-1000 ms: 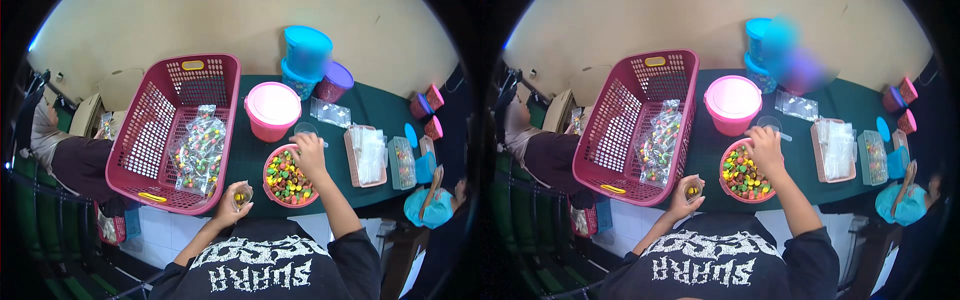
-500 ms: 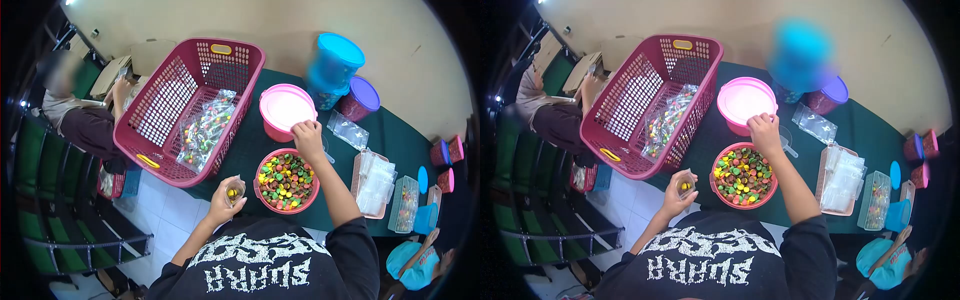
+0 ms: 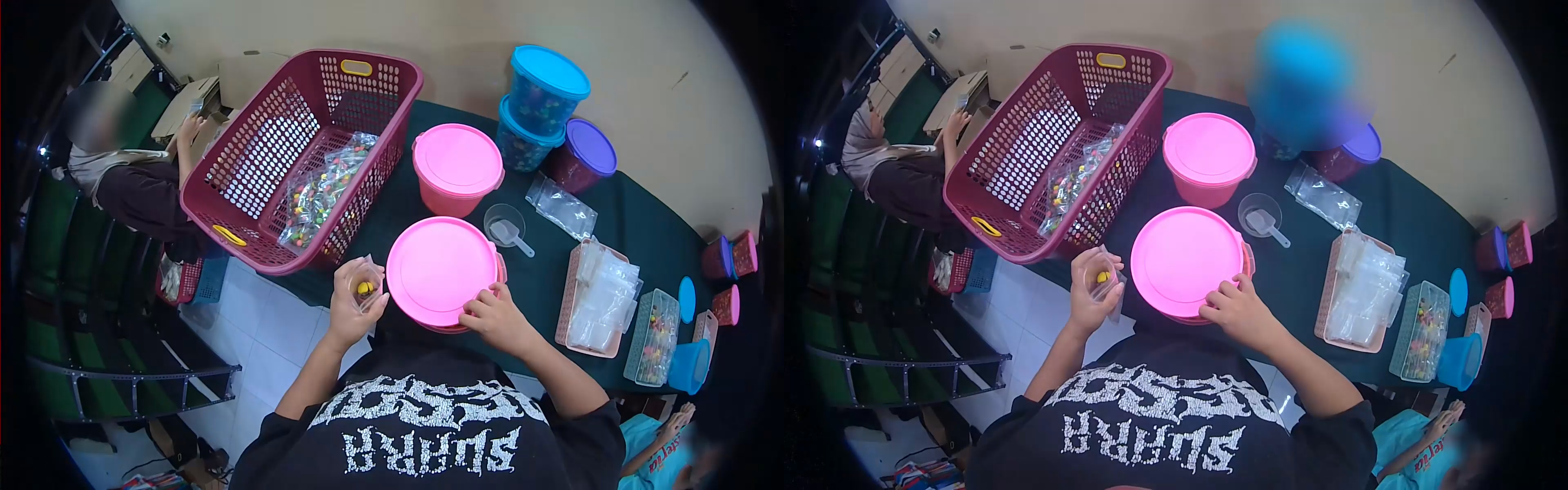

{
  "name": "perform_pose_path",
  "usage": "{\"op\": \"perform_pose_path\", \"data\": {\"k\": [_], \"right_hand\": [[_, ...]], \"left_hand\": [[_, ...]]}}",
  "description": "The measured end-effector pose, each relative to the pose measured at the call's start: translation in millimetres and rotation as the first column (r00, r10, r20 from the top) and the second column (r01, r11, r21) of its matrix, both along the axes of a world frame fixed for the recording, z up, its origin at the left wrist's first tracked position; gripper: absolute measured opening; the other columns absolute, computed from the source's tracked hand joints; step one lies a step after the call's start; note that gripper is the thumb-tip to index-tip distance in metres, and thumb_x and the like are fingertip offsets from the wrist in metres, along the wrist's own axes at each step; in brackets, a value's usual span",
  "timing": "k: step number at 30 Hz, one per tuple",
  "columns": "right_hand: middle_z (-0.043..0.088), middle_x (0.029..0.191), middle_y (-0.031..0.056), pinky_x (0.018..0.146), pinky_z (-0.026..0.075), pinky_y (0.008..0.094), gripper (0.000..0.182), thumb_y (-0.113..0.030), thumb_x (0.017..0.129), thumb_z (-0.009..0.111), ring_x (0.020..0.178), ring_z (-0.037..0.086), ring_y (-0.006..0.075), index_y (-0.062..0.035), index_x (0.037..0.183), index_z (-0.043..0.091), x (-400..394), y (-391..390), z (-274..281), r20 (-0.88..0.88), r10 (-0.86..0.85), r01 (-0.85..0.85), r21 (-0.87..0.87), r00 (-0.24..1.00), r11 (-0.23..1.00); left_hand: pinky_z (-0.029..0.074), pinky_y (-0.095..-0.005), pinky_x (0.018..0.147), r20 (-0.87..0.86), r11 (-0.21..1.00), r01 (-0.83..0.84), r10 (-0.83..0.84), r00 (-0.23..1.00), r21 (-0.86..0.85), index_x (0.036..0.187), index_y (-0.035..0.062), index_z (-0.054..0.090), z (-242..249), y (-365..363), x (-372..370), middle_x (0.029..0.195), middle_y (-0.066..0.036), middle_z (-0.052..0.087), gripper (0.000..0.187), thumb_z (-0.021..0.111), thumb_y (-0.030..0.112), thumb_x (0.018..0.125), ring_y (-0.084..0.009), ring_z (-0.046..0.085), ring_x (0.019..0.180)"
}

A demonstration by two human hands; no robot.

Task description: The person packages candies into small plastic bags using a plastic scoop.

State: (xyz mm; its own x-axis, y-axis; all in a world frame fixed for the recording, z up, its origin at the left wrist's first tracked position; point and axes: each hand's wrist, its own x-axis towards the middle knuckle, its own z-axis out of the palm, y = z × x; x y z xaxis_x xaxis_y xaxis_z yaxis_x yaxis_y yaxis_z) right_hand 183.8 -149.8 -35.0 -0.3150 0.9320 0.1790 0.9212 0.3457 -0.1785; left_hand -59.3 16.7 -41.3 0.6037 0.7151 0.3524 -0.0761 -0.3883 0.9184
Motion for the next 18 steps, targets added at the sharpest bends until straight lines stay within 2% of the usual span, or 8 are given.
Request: {"op": "perform_pose_path", "data": {"k": [5, 8, 11, 18], "right_hand": [[0.056, 0.091, 0.0, 0.093, 0.039, 0.0494, 0.024, -0.009, 0.072, 0.063, 0.094, 0.054, 0.019, -0.0157, 0.095, 0.059, 6, -16, -2, 0.015, -0.064, 0.064, -0.029, 0.998, 0.998], [0.056, 0.092, 0.0005, 0.094, 0.039, 0.0502, 0.026, -0.007, 0.071, 0.064, 0.094, 0.054, 0.0197, -0.0158, 0.095, 0.059, 5, -21, -7, -0.047, -0.093, 0.092, -0.028, 0.995, 0.995], [0.057, 0.093, 0.0013, 0.095, 0.039, 0.0509, 0.027, -0.006, 0.071, 0.065, 0.095, 0.055, 0.0206, -0.0154, 0.096, 0.059, 5, -21, -10, -0.097, -0.105, 0.104, -0.011, 0.99, 0.994], [0.058, 0.095, 0.0021, 0.096, 0.038, 0.0506, 0.027, -0.007, 0.072, 0.065, 0.096, 0.055, 0.0216, -0.0147, 0.097, 0.059, 6, -18, -14, -0.113, -0.067, 0.063, -0.042, 0.991, 0.997]], "left_hand": [[0.043, -0.0402, 0.095, 0.082, 0.985, 0.062, -0.05, 0.995, -0.159, 0.133, 0.0056, 0.025, 11, -9, 10, 0.121, -0.019, 0.049, 0.068, 0.067, 0.008, 0.079, -0.0247, 0.054, 0.108], [0.043, -0.0411, 0.096, 0.088, 0.979, 0.098, -0.083, 0.993, -0.178, 0.133, 0.0055, 0.026, 12, -11, 13, 0.125, -0.02, 0.048, 0.068, 0.067, 0.014, 0.08, -0.0259, 0.053, 0.112], [0.041, -0.0395, 0.1, 0.117, 0.972, 0.125, -0.103, 0.988, -0.198, 0.133, 0.0034, 0.027, 18, -15, 19, 0.125, -0.022, 0.05, 0.064, 0.066, 0.012, 0.083, -0.0272, 0.055, 0.112], [0.041, -0.0363, 0.097, 0.048, 0.998, 0.029, -0.026, 0.999, -0.064, 0.13, 0.0004, 0.037, 19, -10, 18, 0.125, -0.019, 0.049, 0.058, 0.066, 0.02, 0.083, -0.0257, 0.055, 0.11]]}}
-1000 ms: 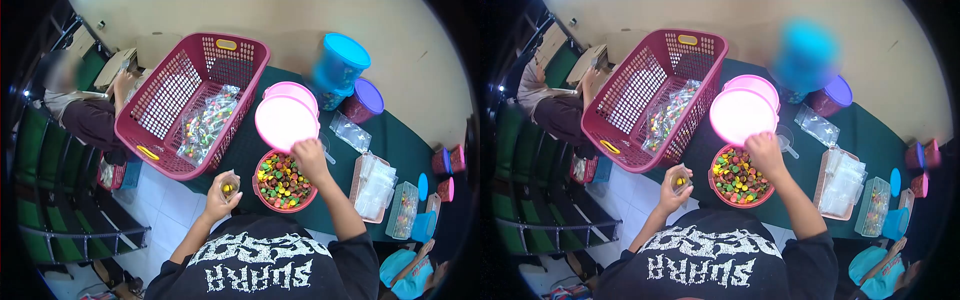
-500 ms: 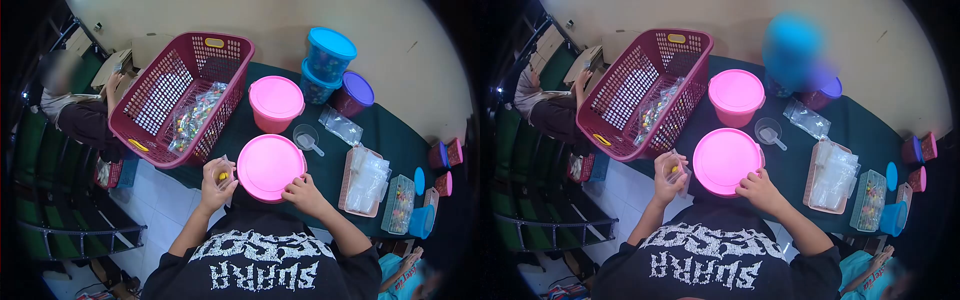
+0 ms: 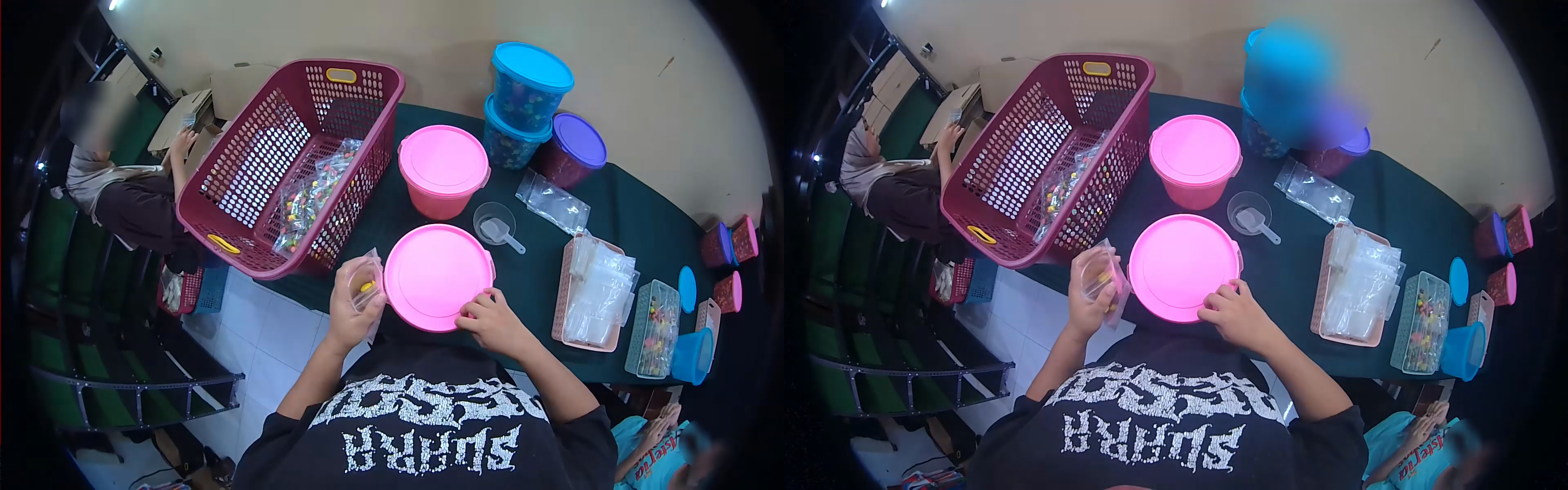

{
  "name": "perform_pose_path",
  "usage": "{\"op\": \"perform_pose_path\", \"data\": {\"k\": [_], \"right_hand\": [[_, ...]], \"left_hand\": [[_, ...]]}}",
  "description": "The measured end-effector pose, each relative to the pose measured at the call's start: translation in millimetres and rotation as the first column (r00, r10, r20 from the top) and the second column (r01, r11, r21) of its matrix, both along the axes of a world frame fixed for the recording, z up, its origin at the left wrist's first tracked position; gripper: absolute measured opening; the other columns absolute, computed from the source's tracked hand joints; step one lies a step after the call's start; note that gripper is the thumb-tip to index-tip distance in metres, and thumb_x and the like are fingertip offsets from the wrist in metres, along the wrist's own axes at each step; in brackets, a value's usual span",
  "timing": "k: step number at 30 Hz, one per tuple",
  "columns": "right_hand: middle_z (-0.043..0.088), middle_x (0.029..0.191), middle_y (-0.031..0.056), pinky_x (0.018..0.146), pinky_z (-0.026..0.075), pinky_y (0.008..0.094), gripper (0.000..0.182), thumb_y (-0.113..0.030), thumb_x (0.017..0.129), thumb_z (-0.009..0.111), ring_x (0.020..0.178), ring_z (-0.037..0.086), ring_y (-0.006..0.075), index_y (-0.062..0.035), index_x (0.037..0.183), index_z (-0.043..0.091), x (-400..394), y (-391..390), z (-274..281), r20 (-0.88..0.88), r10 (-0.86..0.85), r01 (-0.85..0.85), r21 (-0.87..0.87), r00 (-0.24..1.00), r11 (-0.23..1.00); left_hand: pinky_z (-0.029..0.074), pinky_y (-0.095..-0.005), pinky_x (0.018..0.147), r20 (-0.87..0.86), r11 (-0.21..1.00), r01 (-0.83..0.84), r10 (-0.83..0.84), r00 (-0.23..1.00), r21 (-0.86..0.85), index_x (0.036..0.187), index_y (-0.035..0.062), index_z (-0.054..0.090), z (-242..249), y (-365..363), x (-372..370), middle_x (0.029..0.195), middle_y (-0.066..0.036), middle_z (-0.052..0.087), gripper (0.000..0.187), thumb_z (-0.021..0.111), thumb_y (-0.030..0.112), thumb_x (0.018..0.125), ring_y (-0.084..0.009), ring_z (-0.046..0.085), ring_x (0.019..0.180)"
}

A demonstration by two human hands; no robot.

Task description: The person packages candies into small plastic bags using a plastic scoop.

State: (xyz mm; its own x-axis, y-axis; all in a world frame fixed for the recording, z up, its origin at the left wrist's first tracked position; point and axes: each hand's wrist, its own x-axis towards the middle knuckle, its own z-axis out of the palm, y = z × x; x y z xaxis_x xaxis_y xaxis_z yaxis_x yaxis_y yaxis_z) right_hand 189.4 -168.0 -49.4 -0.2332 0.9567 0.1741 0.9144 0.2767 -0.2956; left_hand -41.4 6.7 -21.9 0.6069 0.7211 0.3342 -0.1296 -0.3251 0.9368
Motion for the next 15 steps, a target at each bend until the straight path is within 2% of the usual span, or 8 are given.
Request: {"op": "perform_pose_path", "data": {"k": [3, 7, 9, 10, 12, 13, 14, 15], "right_hand": [[0.058, 0.095, 0.0026, 0.096, 0.038, 0.0501, 0.028, -0.008, 0.071, 0.065, 0.097, 0.055, 0.0218, -0.0156, 0.097, 0.059, 0, -1, -4, -0.01, -0.016, 0.016, -0.008, 1.0, 1.0], [0.059, 0.097, 0.0028, 0.096, 0.038, 0.048, 0.027, -0.012, 0.074, 0.067, 0.098, 0.055, 0.022, -0.0155, 0.1, 0.06, 2, 3, 6, -0.015, -0.005, 0.004, -0.054, 1.0, 0.999], [0.06, 0.104, 0.0057, 0.095, 0.039, 0.0444, 0.034, -0.02, 0.076, 0.071, 0.102, 0.054, 0.0239, -0.0112, 0.107, 0.06, -5, 7, 27, -0.259, -0.099, 0.091, -0.041, 0.961, 0.995], [0.06, 0.104, 0.0057, 0.095, 0.039, 0.0444, 0.034, -0.02, 0.076, 0.071, 0.102, 0.054, 0.0239, -0.0112, 0.107, 0.06, -11, 10, 37, -0.259, -0.097, 0.09, -0.039, 0.961, 0.995], [0.059, 0.11, 0.0095, 0.094, 0.04, 0.0407, 0.046, -0.027, 0.076, 0.074, 0.104, 0.054, 0.0263, -0.0053, 0.113, 0.058, -25, 17, 58, -0.694, -0.141, 0.262, 0.071, 0.706, 0.962], [0.058, 0.111, 0.0116, 0.091, 0.042, 0.0374, 0.049, -0.025, 0.075, 0.076, 0.104, 0.055, 0.0253, -0.0024, 0.114, 0.057, -30, 19, 69, -0.8, -0.124, 0.259, 0.041, 0.587, 0.965], [0.058, 0.111, 0.0116, 0.091, 0.042, 0.0374, 0.049, -0.025, 0.075, 0.076, 0.104, 0.055, 0.0253, -0.0024, 0.114, 0.057, -34, 22, 74, -0.799, -0.126, 0.266, 0.044, 0.588, 0.963], [0.058, 0.109, 0.0111, 0.09, 0.043, 0.0357, 0.048, -0.023, 0.075, 0.076, 0.101, 0.056, 0.0231, -0.0025, 0.113, 0.057, -37, 24, 77, -0.846, -0.104, 0.265, 0.045, 0.522, 0.963]], "left_hand": [[0.042, -0.0349, 0.094, -0.046, 0.981, -0.108, 0.117, 0.992, 0.161, 0.129, -0.0003, 0.042, 5, 4, -3, 0.124, -0.016, 0.04, 0.057, 0.065, 0.019, 0.081, -0.0233, 0.05, 0.107], [0.042, -0.0357, 0.094, -0.067, 0.973, -0.092, 0.109, 0.992, 0.21, 0.13, -0.0012, 0.041, 20, 0, -3, 0.122, -0.016, 0.046, 0.055, 0.064, 0.016, 0.083, -0.0233, 0.053, 0.108], [0.042, -0.0366, 0.095, 0.094, 0.98, 0.048, -0.029, 0.995, -0.196, 0.128, -0.0019, 0.041, 33, -15, 3, 0.119, -0.016, 0.054, 0.05, 0.063, 0.011, 0.085, -0.0234, 0.056, 0.108], [0.042, -0.0366, 0.095, 0.095, 0.98, 0.046, -0.028, 0.995, -0.193, 0.128, -0.0019, 0.041, 35, -17, 7, 0.119, -0.016, 0.054, 0.05, 0.063, 0.011, 0.085, -0.0234, 0.056, 0.108], [0.042, -0.036, 0.096, 0.12, 0.958, 0.234, -0.216, 0.969, -0.165, 0.128, -0.0021, 0.041, 40, -21, 14, 0.117, -0.015, 0.058, 0.048, 0.063, 0.008, 0.087, -0.0233, 0.058, 0.109], [0.043, -0.0344, 0.094, 0.075, 0.943, 0.279, -0.27, 0.96, -0.179, 0.119, -0.0008, 0.048, 47, -24, 19, 0.116, -0.016, 0.058, 0.038, 0.064, 0.008, 0.086, -0.0235, 0.058, 0.107], [0.043, -0.0344, 0.094, 0.076, 0.942, 0.286, -0.277, 0.958, -0.176, 0.119, -0.0008, 0.048, 51, -25, 25, 0.116, -0.016, 0.058, 0.038, 0.064, 0.008, 0.086, -0.0235, 0.058, 0.107], [0.043, -0.0339, 0.093, -0.001, 0.951, 0.306, -0.307, 0.952, -0.037, 0.114, -0.0005, 0.051, 55, -25, 31, 0.112, -0.015, 0.059, 0.031, 0.064, 0.008, 0.086, -0.0237, 0.058, 0.106]]}}
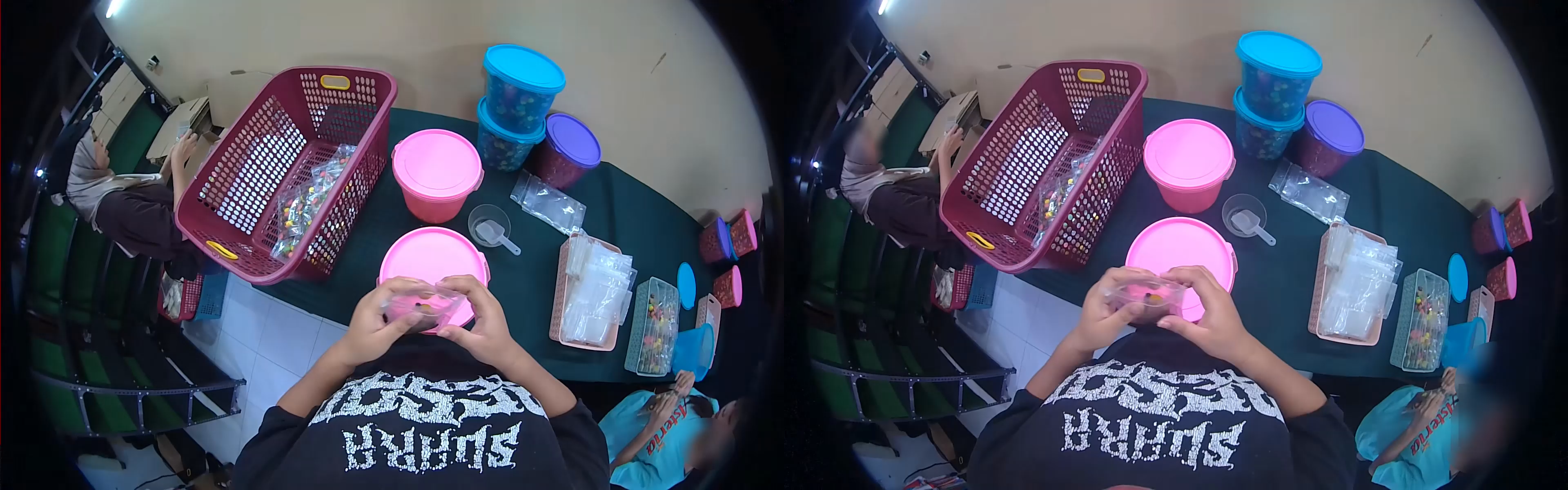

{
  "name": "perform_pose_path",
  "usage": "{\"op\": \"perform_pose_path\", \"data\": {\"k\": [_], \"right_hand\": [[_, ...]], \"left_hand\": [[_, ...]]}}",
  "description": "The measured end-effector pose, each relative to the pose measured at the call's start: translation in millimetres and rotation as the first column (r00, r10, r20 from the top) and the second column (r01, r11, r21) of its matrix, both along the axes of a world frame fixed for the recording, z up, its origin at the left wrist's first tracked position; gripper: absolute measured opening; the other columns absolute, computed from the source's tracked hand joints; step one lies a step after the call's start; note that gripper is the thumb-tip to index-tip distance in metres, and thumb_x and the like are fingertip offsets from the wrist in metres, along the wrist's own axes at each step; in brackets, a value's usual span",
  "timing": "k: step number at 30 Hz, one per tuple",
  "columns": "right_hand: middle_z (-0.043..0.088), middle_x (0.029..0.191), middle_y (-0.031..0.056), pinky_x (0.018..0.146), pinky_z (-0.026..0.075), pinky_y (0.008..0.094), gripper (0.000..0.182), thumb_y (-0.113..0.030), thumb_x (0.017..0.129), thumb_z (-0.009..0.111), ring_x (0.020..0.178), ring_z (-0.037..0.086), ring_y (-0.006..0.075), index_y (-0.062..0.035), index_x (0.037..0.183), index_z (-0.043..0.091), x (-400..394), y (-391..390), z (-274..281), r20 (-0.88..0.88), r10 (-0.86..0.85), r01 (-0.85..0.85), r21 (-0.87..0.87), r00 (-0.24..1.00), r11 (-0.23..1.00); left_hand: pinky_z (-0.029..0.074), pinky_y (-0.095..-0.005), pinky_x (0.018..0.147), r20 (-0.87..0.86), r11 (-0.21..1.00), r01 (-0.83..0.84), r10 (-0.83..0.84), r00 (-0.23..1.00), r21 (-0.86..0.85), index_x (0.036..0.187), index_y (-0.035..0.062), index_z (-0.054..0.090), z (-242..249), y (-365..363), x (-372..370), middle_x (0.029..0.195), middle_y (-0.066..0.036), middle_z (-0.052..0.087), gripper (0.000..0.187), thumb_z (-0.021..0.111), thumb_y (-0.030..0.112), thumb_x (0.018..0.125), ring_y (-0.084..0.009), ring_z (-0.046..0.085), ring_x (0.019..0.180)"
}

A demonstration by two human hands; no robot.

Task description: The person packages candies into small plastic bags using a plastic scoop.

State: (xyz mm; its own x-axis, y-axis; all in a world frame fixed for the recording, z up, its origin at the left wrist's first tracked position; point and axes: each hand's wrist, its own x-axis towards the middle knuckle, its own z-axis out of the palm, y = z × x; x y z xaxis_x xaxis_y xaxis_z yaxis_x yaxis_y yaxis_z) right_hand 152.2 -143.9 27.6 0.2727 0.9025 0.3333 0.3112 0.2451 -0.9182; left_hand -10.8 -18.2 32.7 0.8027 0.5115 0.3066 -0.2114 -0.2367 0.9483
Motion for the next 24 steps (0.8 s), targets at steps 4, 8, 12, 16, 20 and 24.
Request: {"op": "perform_pose_path", "data": {"k": [4, 8, 12, 16, 20, 24], "right_hand": [[0.062, 0.096, 0.0073, 0.082, 0.046, 0.0298, 0.03, -0.012, 0.076, 0.075, 0.088, 0.06, 0.0165, -0.0021, 0.1, 0.06, -9, 4, -2, -0.226, -0.065, 0.07, 0.012, 0.972, 0.998], [0.062, 0.088, 0.0047, 0.077, 0.047, 0.0283, 0.014, -0.007, 0.079, 0.071, 0.081, 0.06, 0.014, -0.0016, 0.088, 0.063, -11, -2, -9, -0.3, -0.085, 0.102, 0.043, 0.95, 0.994], [0.062, 0.088, 0.005, 0.075, 0.046, 0.0282, 0.012, -0.007, 0.079, 0.071, 0.081, 0.059, 0.013, -0.001, 0.086, 0.063, -10, -4, -8, -0.337, -0.051, 0.066, 0.035, 0.94, 0.997], [0.063, 0.086, 0.0058, 0.074, 0.046, 0.0279, 0.011, -0.009, 0.082, 0.068, 0.081, 0.058, 0.0137, -0.0007, 0.088, 0.065, -13, -5, -12, -0.404, -0.083, 0.123, 0.075, 0.911, 0.99], [0.063, 0.084, 0.0078, 0.073, 0.045, 0.0279, 0.01, -0.009, 0.084, 0.065, 0.08, 0.057, 0.0154, -0.0002, 0.087, 0.066, -11, -5, -10, -0.323, -0.169, 0.217, 0.121, 0.931, 0.969], [0.063, 0.083, 0.0078, 0.073, 0.045, 0.0285, 0.007, -0.006, 0.083, 0.065, 0.08, 0.057, 0.0162, 0.0002, 0.085, 0.066, -12, -7, -12, -0.227, -0.191, 0.231, 0.161, 0.955, 0.96]], "left_hand": [[0.045, -0.0324, 0.085, 0.005, 0.985, -0.051, 0.051, 0.999, 0.164, 0.099, 0.0003, 0.057, 3, -11, 13, 0.102, -0.013, 0.059, 0.018, 0.065, 0.008, 0.085, -0.0222, 0.059, 0.095], [0.044, -0.0296, 0.079, 0.005, 0.976, -0.058, 0.058, 0.998, 0.21, 0.095, 0.0016, 0.055, -8, -13, 12, 0.094, -0.01, 0.057, 0.014, 0.063, 0.011, 0.088, -0.0165, 0.056, 0.085], [0.045, -0.0289, 0.078, 0.056, 0.983, -0.081, 0.073, 0.996, 0.165, 0.094, 0.0013, 0.054, -9, -20, 14, 0.09, -0.011, 0.058, 0.013, 0.062, 0.011, 0.089, -0.0157, 0.056, 0.083], [0.046, -0.0288, 0.076, 0.174, 0.979, -0.192, 0.202, 0.964, -0.074, 0.087, -0.001, 0.057, -15, -25, 16, 0.089, -0.011, 0.062, 0.011, 0.063, 0.009, 0.089, -0.0169, 0.059, 0.082], [0.045, -0.0279, 0.075, 0.177, 0.964, -0.264, 0.263, 0.948, -0.02, 0.086, -0.0012, 0.057, -19, -25, 13, 0.084, -0.011, 0.062, 0.01, 0.062, 0.008, 0.089, -0.0171, 0.059, 0.08], [0.045, -0.0283, 0.074, 0.167, 0.955, -0.293, 0.28, 0.945, 0.055, 0.086, -0.0011, 0.057, -16, -25, 12, 0.081, -0.011, 0.063, 0.011, 0.062, 0.008, 0.089, -0.0181, 0.059, 0.077]]}}
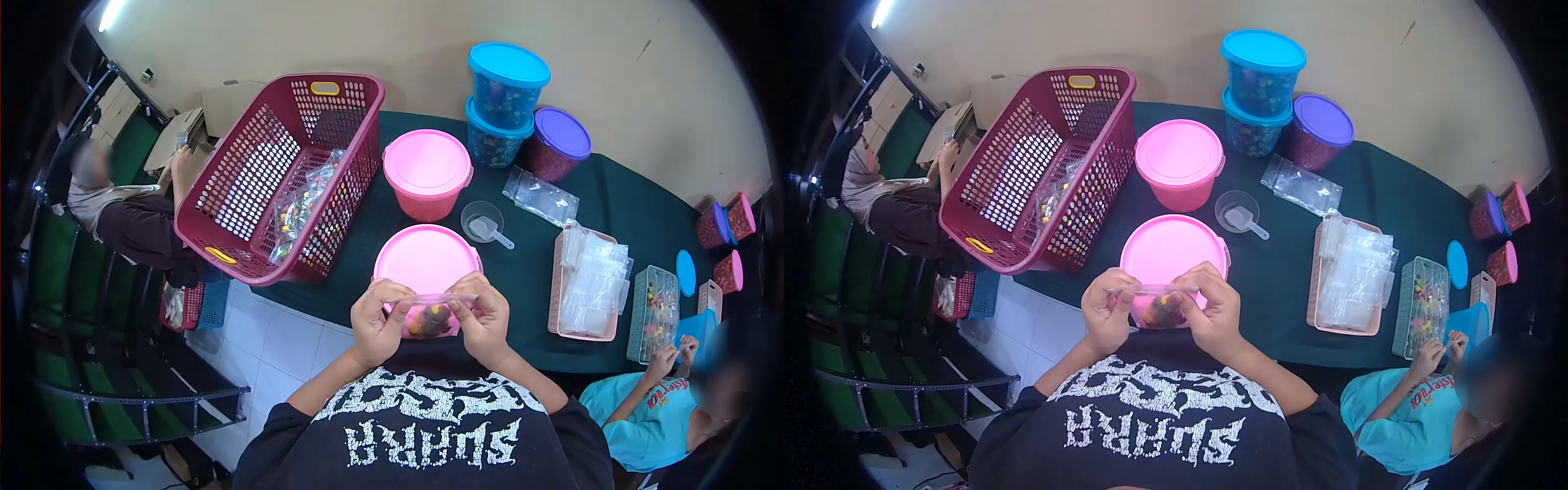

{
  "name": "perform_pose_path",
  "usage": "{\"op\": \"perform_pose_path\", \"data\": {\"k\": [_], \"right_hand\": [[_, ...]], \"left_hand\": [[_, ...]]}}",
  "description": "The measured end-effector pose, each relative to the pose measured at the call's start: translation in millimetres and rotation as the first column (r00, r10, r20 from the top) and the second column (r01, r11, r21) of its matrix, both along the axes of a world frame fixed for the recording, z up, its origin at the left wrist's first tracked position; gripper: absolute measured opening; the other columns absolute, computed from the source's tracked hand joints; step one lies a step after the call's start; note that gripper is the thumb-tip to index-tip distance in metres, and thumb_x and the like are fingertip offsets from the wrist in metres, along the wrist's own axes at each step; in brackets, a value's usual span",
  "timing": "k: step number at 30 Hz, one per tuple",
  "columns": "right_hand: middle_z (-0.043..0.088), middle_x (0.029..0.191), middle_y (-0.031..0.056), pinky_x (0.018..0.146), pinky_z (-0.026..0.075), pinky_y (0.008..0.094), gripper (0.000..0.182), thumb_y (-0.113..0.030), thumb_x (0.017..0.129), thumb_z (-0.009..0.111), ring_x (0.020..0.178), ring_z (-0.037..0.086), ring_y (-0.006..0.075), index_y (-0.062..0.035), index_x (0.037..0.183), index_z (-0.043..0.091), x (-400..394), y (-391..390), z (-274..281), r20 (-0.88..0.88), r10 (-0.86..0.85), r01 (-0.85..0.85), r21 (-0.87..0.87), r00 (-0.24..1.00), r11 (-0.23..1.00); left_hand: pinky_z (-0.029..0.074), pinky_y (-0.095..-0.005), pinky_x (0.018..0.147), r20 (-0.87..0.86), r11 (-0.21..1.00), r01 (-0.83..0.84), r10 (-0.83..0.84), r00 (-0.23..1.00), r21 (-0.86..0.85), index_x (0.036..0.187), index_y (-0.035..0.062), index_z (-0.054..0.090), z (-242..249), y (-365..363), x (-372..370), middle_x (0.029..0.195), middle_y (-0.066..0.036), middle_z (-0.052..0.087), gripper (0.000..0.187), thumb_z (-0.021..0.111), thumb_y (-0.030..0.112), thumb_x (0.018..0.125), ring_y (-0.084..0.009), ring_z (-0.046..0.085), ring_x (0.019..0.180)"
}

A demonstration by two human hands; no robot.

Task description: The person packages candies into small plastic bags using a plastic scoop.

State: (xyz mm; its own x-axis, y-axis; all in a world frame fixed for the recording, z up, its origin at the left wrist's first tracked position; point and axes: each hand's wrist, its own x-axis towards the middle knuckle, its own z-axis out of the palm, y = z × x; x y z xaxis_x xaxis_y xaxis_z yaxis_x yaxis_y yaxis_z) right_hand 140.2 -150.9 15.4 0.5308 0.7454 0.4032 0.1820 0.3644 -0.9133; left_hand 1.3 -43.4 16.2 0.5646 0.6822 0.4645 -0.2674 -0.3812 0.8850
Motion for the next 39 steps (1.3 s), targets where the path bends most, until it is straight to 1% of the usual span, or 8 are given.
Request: {"op": "perform_pose_path", "data": {"k": [2, 9, 16, 19, 25, 30, 34, 39], "right_hand": [[0.064, 0.082, 0.0068, 0.073, 0.045, 0.0291, 0.006, -0.003, 0.081, 0.065, 0.079, 0.057, 0.0163, 0.0, 0.086, 0.066, -2, -1, -1, 0.025, -0.009, 0.008, 0.039, 1.0, 0.999], [0.064, 0.083, 0.008, 0.074, 0.045, 0.0296, 0.006, -0.004, 0.081, 0.067, 0.08, 0.057, 0.0165, -0.0005, 0.086, 0.066, -5, 3, -2, -0.063, -0.028, 0.03, 0.032, 0.998, 0.999], [0.064, 0.084, 0.0064, 0.074, 0.044, 0.0298, 0.007, -0.006, 0.079, 0.069, 0.079, 0.057, 0.0165, -0.0014, 0.083, 0.065, -7, -1, -1, 0.075, 0.018, -0.018, -0.001, 0.997, 1.0], [0.064, 0.084, 0.0058, 0.074, 0.044, 0.0292, 0.007, -0.006, 0.079, 0.07, 0.079, 0.056, 0.0162, -0.0018, 0.083, 0.065, -5, -2, 3, 0.116, 0.021, -0.019, -0.018, 0.993, 1.0], [0.063, 0.082, 0.0051, 0.074, 0.044, 0.028, 0.011, -0.008, 0.076, 0.073, 0.079, 0.055, 0.0152, -0.0026, 0.085, 0.067, -4, -1, -3, -0.091, 0.127, -0.136, -0.11, 0.988, 0.985], [0.063, 0.081, 0.0066, 0.074, 0.044, 0.0289, 0.012, -0.007, 0.073, 0.074, 0.079, 0.055, 0.0166, -0.0016, 0.082, 0.068, -4, -3, 3, 0.075, 0.033, -0.021, -0.157, 0.997, 0.987], [0.064, 0.081, 0.0057, 0.073, 0.045, 0.0281, 0.012, -0.009, 0.074, 0.074, 0.079, 0.055, 0.0162, -0.0051, 0.085, 0.071, -4, -4, -1, 0.108, 0.021, -0.01, -0.107, 0.994, 0.994], [0.065, 0.081, 0.0058, 0.074, 0.045, 0.03, 0.012, -0.01, 0.073, 0.075, 0.079, 0.056, 0.0172, -0.0053, 0.084, 0.072, -1, -3, -16, 0.069, -0.049, 0.058, -0.128, 0.996, 0.99]], "left_hand": [[0.045, -0.0288, 0.073, -0.006, 0.99, -0.04, 0.041, 0.999, 0.139, 0.084, -0.0007, 0.058, -1, 2, 0, 0.08, -0.011, 0.063, 0.011, 0.063, 0.008, 0.089, -0.0196, 0.06, 0.076], [0.045, -0.032, 0.075, -0.039, 0.999, -0.011, 0.013, 0.999, 0.045, 0.086, 0.0006, 0.06, 1, -2, 2, 0.082, -0.01, 0.065, 0.01, 0.066, 0.009, 0.086, -0.0222, 0.061, 0.079], [0.044, -0.033, 0.076, -0.1, 0.989, 0.009, 0.006, 0.995, 0.148, 0.085, 0.0019, 0.062, -1, -5, 1, 0.083, -0.009, 0.065, 0.008, 0.066, 0.008, 0.083, -0.0225, 0.06, 0.078], [0.043, -0.0335, 0.076, -0.103, 0.997, 0.006, 0.002, 0.995, 0.082, 0.084, 0.0028, 0.062, -3, -7, 1, 0.082, -0.009, 0.065, 0.007, 0.067, 0.008, 0.083, -0.0222, 0.06, 0.077], [0.036, -0.0356, 0.085, -0.156, 0.962, 0.031, 0.012, 0.988, 0.271, 0.091, 0.0049, 0.059, -1, -6, 5, 0.089, -0.008, 0.061, 0.011, 0.058, 0.016, 0.09, -0.0237, 0.057, 0.085], [0.035, -0.035, 0.078, -0.168, 0.853, 0.042, 0.054, 0.984, 0.52, 0.089, 0.0064, 0.057, 2, -5, 3, 0.086, -0.008, 0.06, 0.011, 0.057, 0.017, 0.09, -0.0229, 0.055, 0.078], [0.034, -0.0349, 0.077, -0.124, 0.824, -0.015, 0.103, 0.987, 0.566, 0.087, 0.0068, 0.058, -2, -7, 0, 0.083, -0.006, 0.061, 0.01, 0.058, 0.017, 0.088, -0.0223, 0.055, 0.074], [0.032, -0.0348, 0.075, -0.254, 0.855, 0.021, 0.131, 0.958, 0.519, 0.081, 0.0089, 0.062, -1, -7, 0, 0.082, -0.002, 0.065, 0.009, 0.063, 0.017, 0.085, -0.0189, 0.059, 0.074]]}}
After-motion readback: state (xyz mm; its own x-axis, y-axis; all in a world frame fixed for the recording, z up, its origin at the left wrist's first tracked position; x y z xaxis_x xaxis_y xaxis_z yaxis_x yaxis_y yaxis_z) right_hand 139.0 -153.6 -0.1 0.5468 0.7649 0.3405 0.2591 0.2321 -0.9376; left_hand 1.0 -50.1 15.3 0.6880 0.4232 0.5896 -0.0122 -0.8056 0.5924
